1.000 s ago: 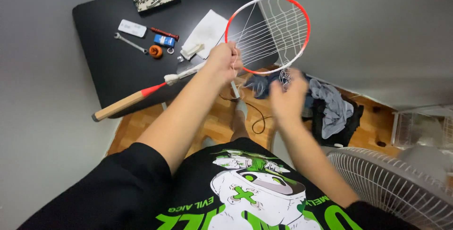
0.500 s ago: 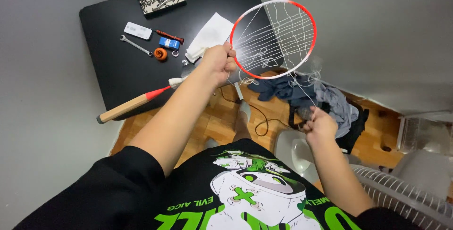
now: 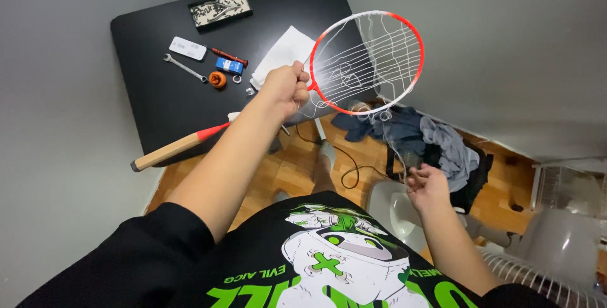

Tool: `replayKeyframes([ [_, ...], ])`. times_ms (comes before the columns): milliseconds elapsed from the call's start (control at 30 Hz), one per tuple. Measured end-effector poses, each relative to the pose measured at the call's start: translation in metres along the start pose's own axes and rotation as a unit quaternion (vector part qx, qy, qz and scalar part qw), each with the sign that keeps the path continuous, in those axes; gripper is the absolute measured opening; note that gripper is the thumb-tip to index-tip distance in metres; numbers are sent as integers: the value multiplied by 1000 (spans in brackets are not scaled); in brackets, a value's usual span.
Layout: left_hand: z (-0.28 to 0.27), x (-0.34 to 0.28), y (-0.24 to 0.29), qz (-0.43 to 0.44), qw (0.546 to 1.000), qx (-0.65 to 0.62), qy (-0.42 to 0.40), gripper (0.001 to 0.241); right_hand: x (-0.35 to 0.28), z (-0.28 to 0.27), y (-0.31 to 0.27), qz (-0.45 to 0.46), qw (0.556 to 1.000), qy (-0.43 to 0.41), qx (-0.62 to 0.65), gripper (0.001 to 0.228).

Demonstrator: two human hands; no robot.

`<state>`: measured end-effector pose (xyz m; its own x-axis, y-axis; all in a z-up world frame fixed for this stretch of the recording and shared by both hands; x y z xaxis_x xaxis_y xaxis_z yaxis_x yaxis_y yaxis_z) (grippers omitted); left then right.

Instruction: The person strings a badminton racket by hand, threading white string through the frame holes and weaving it across the existing grid. They pull the string tight, tie off the end, and trim the excess. The person then wraps orange grip tape around the racket handle.

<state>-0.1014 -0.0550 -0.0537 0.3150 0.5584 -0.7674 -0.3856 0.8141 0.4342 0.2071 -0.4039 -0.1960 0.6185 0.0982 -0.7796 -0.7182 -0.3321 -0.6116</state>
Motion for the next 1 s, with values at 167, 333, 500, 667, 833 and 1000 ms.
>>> replayKeyframes([
  [167, -20, -61, -17, 41, 979, 197, -19, 9, -4, 31, -42, -266, 963, 18, -20, 27],
  [333, -70, -94, -100, -102, 896, 394, -181, 13, -172, 156, -73, -275, 927, -187, -174, 25],
  [500, -87, -118, -127, -82, 692, 671, -253, 14, -278, 242, -45, 15, 934, -321, -156, 27],
  [667, -116, -56, -138, 59, 652, 732, -189, 19, -213, 234, 11, 118, 938, -318, -66, 28],
  [833, -80, -37, -101, 308, 762, 557, -114, 23, -205, 162, 44, 159, 924, -335, -98, 36],
  [1000, -27, -27, -101, 123, 935, 289, -163, 24, -159, 105, 90, -157, 814, -357, -430, 39],
])
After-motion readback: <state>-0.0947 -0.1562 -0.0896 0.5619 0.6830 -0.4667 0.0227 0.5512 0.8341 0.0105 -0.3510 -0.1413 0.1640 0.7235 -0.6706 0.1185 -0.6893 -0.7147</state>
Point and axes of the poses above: each hand's wrist, its own x-axis towards the middle knuckle, its own z-axis out of the palm, y = z × x, the point moved 7 cm from there along x, towards the middle knuckle, and after that the axes turned 9 degrees about y, right-handed, at the moved point
